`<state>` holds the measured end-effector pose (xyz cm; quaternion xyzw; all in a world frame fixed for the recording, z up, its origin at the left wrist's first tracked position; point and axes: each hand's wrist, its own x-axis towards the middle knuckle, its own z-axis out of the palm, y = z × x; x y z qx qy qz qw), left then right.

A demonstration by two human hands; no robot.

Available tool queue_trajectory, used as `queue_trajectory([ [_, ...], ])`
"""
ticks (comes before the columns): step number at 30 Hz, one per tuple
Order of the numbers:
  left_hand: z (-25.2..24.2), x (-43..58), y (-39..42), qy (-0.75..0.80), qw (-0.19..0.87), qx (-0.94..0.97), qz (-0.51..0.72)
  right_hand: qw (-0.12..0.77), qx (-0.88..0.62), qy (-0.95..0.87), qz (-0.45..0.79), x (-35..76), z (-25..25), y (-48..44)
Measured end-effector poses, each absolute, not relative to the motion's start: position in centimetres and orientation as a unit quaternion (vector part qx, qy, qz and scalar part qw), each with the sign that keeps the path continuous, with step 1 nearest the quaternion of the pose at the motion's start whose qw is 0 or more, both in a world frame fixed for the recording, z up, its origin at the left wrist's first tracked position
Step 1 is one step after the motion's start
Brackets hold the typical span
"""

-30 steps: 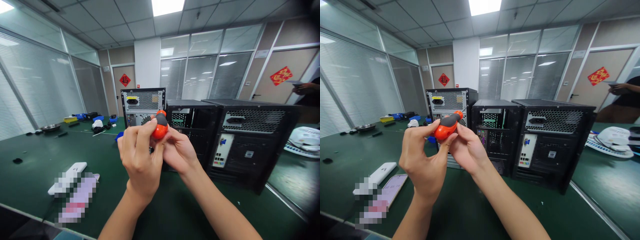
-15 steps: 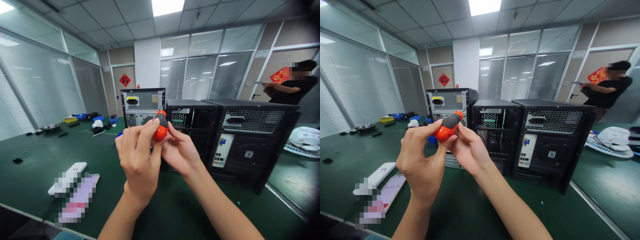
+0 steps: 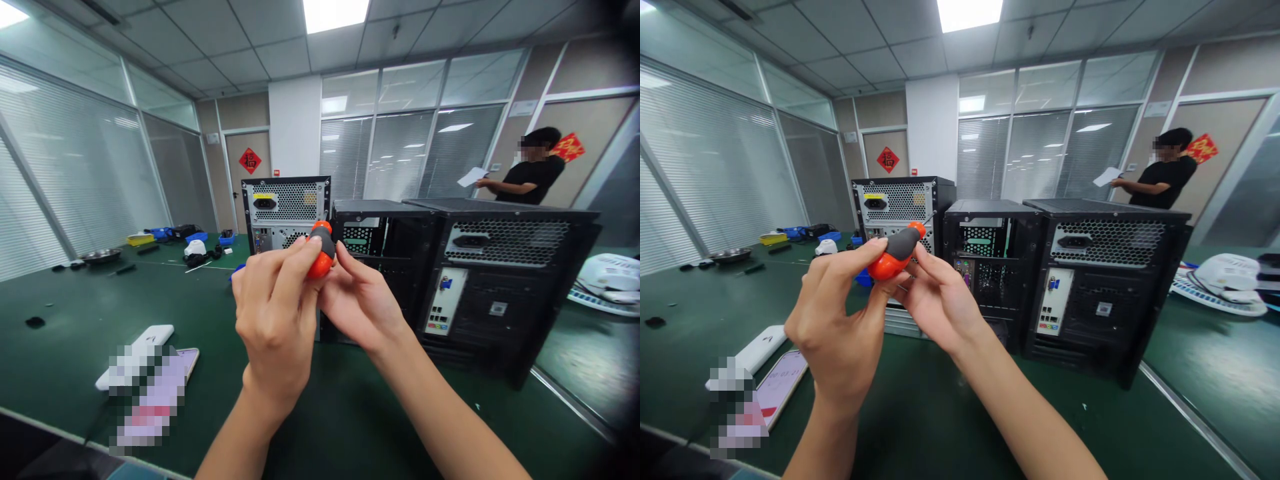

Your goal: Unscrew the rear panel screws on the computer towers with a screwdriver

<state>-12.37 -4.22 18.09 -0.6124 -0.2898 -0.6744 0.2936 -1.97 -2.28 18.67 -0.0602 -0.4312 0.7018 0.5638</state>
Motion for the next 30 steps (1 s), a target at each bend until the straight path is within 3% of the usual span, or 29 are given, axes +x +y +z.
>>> queue_trajectory([
  [30, 18.2, -13.0, -4.6, -0.264, 0.275, -0.669, -0.638, 0.556, -0.106, -0.370, 0.737, -1.7, 20.4, -2.5],
])
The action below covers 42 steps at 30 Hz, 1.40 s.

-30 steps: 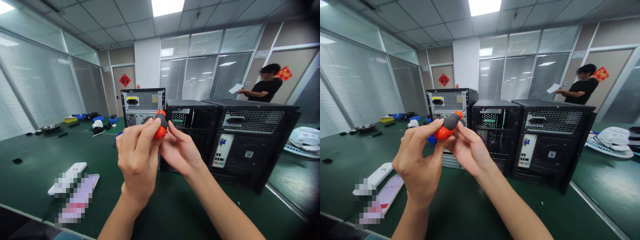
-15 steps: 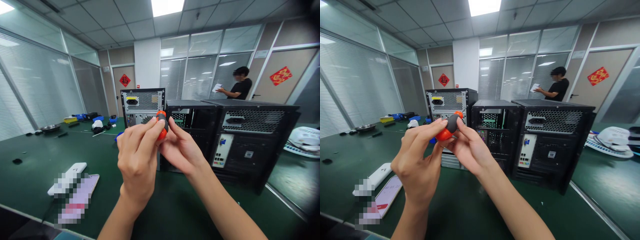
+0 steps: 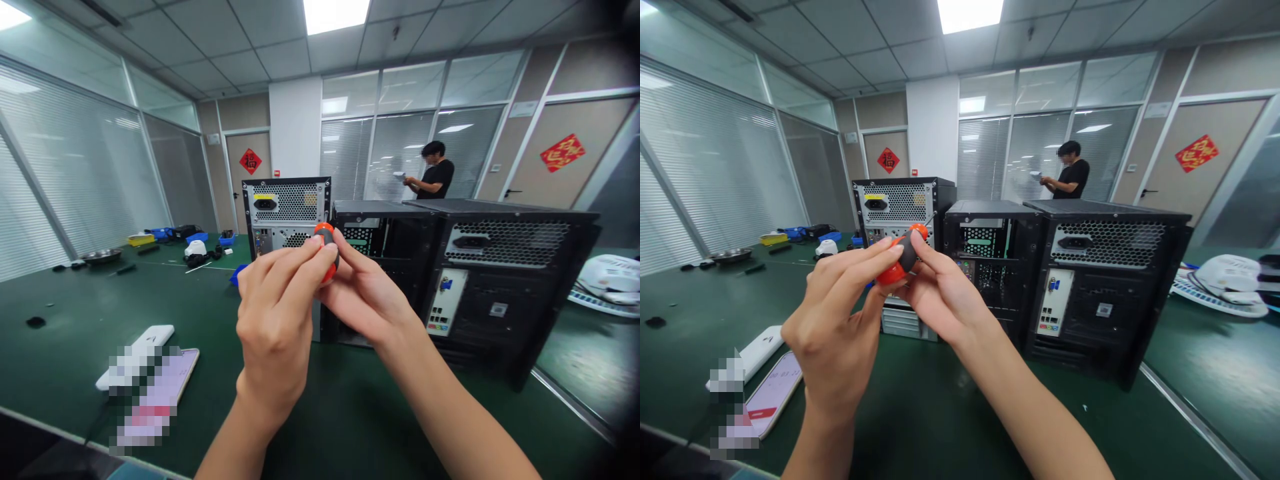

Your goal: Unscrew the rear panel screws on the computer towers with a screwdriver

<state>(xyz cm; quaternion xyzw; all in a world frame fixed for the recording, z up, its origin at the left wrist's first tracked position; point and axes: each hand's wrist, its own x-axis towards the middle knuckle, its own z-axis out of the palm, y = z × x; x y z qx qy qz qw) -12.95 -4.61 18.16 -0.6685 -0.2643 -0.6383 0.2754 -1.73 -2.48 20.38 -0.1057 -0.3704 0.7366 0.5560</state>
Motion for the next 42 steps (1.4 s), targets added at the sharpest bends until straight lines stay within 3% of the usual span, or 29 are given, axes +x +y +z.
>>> queue_trajectory([
  [29, 18.3, -13.7, -5.1, -0.255, 0.268, -0.710, -0.600, 0.573, -0.071, -0.427, 0.695, -1.9, 20.0, -1.9],
  [42, 17.9, -11.5, -4.5, -0.322, 0.242, -0.591, -0.699, 0.565, -0.095, -0.376, 0.728, -1.7, 20.2, -1.9],
])
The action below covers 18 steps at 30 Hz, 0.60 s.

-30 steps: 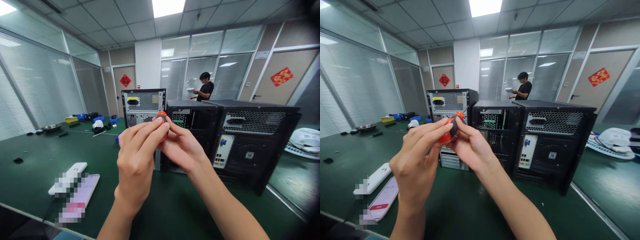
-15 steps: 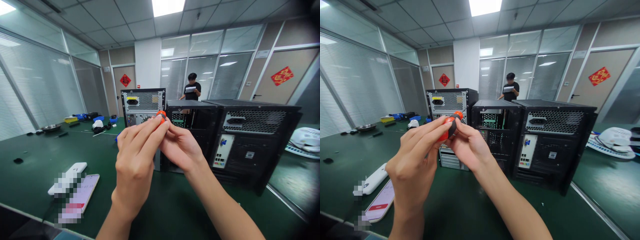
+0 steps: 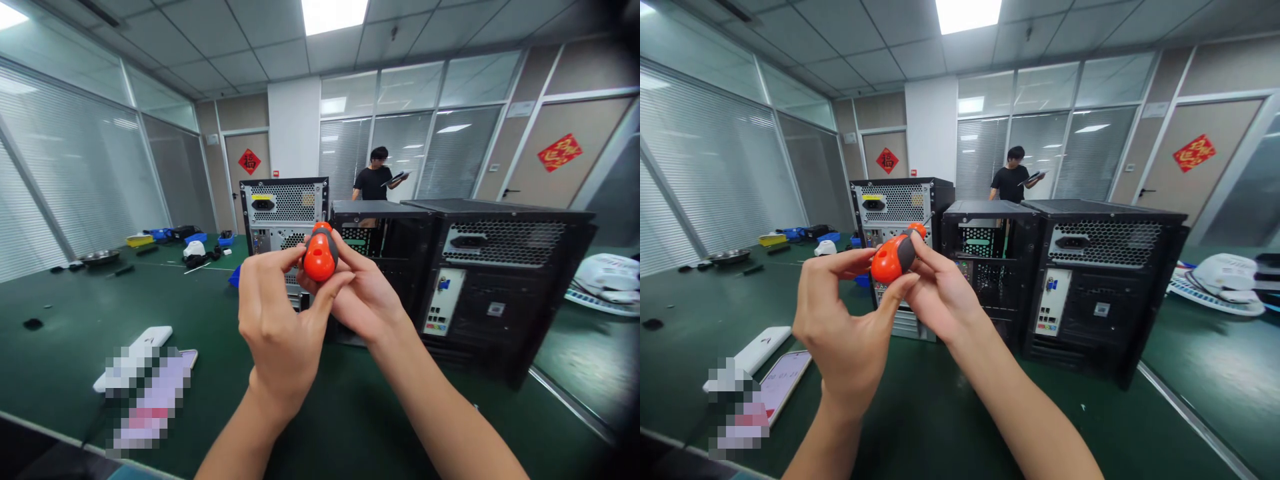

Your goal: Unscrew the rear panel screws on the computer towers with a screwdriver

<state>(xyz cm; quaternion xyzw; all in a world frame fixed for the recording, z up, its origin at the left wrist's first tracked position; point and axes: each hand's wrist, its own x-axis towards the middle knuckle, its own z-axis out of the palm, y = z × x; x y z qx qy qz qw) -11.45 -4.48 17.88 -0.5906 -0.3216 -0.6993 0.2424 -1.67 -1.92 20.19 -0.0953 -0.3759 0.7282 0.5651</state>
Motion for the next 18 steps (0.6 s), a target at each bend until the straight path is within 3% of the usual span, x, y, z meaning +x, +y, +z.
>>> queue_trajectory([
  [18, 17.40, -10.90, -3.71, -0.293, 0.288, -0.548, -0.729, 0.538, -0.068, -0.417, 0.729, -1.76, 19.78, -1.53],
])
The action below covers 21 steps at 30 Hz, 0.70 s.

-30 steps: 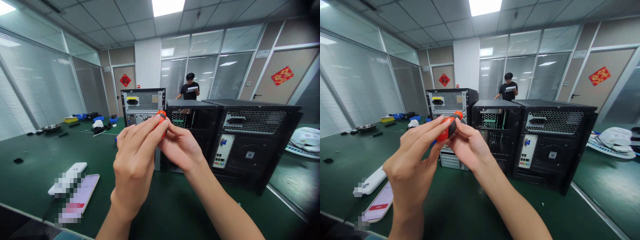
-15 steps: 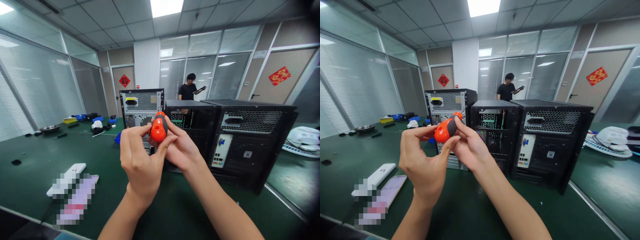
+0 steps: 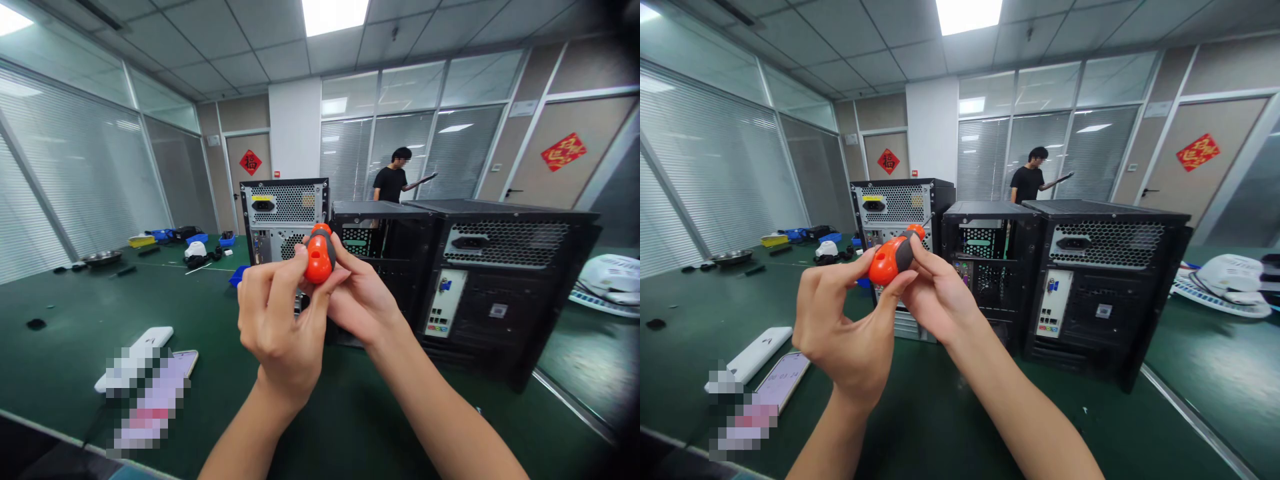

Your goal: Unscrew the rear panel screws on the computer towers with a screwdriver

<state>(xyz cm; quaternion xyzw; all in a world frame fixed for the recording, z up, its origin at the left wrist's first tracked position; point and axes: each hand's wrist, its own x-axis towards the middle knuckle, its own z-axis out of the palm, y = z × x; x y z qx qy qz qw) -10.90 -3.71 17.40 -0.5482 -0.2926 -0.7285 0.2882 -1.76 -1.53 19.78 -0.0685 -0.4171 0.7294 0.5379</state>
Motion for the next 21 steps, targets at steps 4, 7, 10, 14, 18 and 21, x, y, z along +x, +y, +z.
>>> queue_trajectory([
  [4, 17.2, -11.0, -3.7, -0.302, 0.276, -0.556, -0.724, 0.539, -0.071, -0.429, 0.721, -1.7, 19.7, -1.4],
  [7, 17.2, -11.1, -3.8, -0.303, 0.274, -0.560, -0.721, 0.544, -0.061, -0.446, 0.708, -1.7, 19.5, -1.4],
  [10, 17.3, -11.4, -3.9, -0.304, 0.275, -0.568, -0.714, 0.548, -0.054, -0.453, 0.702, -1.7, 19.4, -1.4],
  [14, 17.4, -11.7, -3.9, -0.309, 0.279, -0.576, -0.704, 0.547, -0.058, -0.428, 0.717, -1.9, 19.6, -1.5],
  [18, 17.4, -11.9, -3.9, -0.307, 0.280, -0.580, -0.701, 0.555, -0.070, -0.388, 0.733, -2.2, 20.1, -1.8],
  [21, 17.4, -12.0, -3.8, -0.304, 0.281, -0.583, -0.699, 0.562, -0.085, -0.364, 0.738, -2.4, 20.5, -2.1],
])
